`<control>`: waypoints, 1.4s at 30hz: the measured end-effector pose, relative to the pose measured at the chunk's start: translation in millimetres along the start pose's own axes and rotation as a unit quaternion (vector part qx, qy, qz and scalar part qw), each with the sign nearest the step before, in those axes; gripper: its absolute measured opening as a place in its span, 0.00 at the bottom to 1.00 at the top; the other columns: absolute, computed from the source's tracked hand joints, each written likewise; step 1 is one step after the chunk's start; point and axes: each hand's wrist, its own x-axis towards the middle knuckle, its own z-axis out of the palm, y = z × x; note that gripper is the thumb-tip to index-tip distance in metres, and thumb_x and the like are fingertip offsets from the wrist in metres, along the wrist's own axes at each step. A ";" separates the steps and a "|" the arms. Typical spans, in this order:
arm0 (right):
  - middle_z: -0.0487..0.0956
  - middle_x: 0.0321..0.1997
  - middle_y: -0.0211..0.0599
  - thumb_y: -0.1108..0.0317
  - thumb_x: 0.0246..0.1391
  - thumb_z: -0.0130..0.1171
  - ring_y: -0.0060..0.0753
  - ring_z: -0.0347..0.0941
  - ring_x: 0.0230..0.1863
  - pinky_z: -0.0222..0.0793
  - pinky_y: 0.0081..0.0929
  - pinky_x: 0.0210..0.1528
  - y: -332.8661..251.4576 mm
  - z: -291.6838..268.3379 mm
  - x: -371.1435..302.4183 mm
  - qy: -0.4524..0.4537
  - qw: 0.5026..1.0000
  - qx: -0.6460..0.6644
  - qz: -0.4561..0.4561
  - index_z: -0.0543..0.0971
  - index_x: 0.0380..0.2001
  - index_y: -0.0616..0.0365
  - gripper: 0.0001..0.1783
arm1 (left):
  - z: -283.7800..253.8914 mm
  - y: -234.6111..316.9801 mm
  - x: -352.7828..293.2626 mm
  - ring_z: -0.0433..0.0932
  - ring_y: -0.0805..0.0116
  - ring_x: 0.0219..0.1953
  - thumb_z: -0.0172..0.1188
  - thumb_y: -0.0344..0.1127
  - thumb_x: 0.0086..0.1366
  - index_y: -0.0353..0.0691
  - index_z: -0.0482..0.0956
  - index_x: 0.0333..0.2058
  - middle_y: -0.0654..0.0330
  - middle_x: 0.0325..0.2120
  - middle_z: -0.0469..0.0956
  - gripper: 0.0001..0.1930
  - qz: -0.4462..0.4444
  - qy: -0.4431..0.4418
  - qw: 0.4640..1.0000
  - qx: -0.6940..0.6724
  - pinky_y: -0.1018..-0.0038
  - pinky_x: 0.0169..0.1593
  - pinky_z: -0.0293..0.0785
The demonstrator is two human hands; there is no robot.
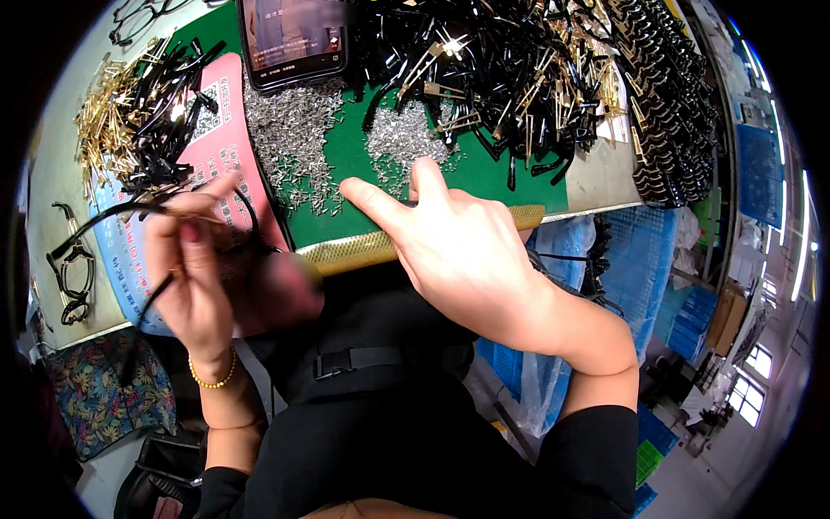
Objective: The person assembles eyeglasses by hand, inserting small metal components into the black frames and using a wooden comb to press and secure the parts. The person handles multiple frames sequentially, placing finished units aside on the table.
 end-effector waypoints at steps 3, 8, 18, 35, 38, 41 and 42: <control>0.71 0.37 0.46 0.76 0.53 0.57 0.44 0.78 0.26 0.76 0.37 0.24 -0.9 -0.9 0.4 0.002 1.000 0.006 0.000 0.73 0.63 0.42 0.33 | -9.7 2.4 4.0 0.75 0.78 0.29 0.47 0.31 0.79 0.30 0.73 0.47 0.55 0.39 0.80 0.10 -0.018 0.133 0.991 -0.002 0.79 0.35 0.76; 0.71 0.37 0.47 0.75 0.54 0.56 0.45 0.78 0.25 0.77 0.39 0.25 -7.2 -5.0 3.8 -0.019 1.000 -0.014 0.010 0.69 0.68 0.36 0.37 | -13.2 4.6 18.2 0.79 0.76 0.24 0.51 0.31 0.77 0.29 0.72 0.52 0.56 0.36 0.78 0.12 -0.083 0.177 0.981 -0.014 0.82 0.26 0.78; 0.71 0.35 0.43 0.73 0.53 0.58 0.42 0.79 0.27 0.75 0.36 0.23 -20.1 -12.8 4.8 -0.042 0.990 0.089 -0.101 0.72 0.66 0.36 0.35 | -13.8 7.5 0.4 0.84 0.76 0.31 0.48 0.17 0.70 0.33 0.76 0.48 0.59 0.35 0.82 0.12 -0.160 -0.086 0.982 0.046 0.81 0.31 0.80; 0.68 0.32 0.38 0.73 0.50 0.59 0.39 0.76 0.30 0.71 0.35 0.21 -22.2 1.7 25.5 -0.049 0.988 0.032 -0.139 0.74 0.64 0.35 0.36 | -13.4 0.2 -3.1 0.81 0.77 0.28 0.51 0.26 0.76 0.32 0.74 0.46 0.56 0.38 0.82 0.05 -0.115 -0.070 0.991 0.014 0.85 0.27 0.76; 0.68 0.32 0.38 0.73 0.51 0.59 0.39 0.76 0.30 0.71 0.35 0.21 -23.2 0.0 27.1 -0.052 0.989 0.037 -0.137 0.74 0.64 0.35 0.35 | -14.4 0.7 -5.2 0.81 0.77 0.27 0.53 0.25 0.74 0.32 0.76 0.45 0.58 0.37 0.82 0.05 -0.050 -0.081 0.987 0.128 0.84 0.27 0.75; 0.68 0.32 0.38 0.73 0.52 0.59 0.39 0.76 0.30 0.71 0.35 0.21 -24.4 -0.5 27.5 -0.056 0.989 0.035 -0.136 0.74 0.64 0.35 0.35 | -9.4 1.6 -2.5 0.79 0.72 0.26 0.53 0.18 0.65 0.32 0.79 0.40 0.59 0.32 0.82 0.08 0.018 -0.060 0.974 0.219 0.78 0.30 0.74; 0.68 0.32 0.38 0.73 0.52 0.58 0.39 0.76 0.30 0.71 0.35 0.21 -24.5 -0.2 27.6 -0.056 0.989 0.032 -0.135 0.74 0.64 0.35 0.35 | -9.7 5.2 -0.9 0.81 0.67 0.29 0.52 0.15 0.59 0.32 0.79 0.40 0.58 0.33 0.82 0.13 -0.025 -0.059 0.976 0.208 0.75 0.34 0.76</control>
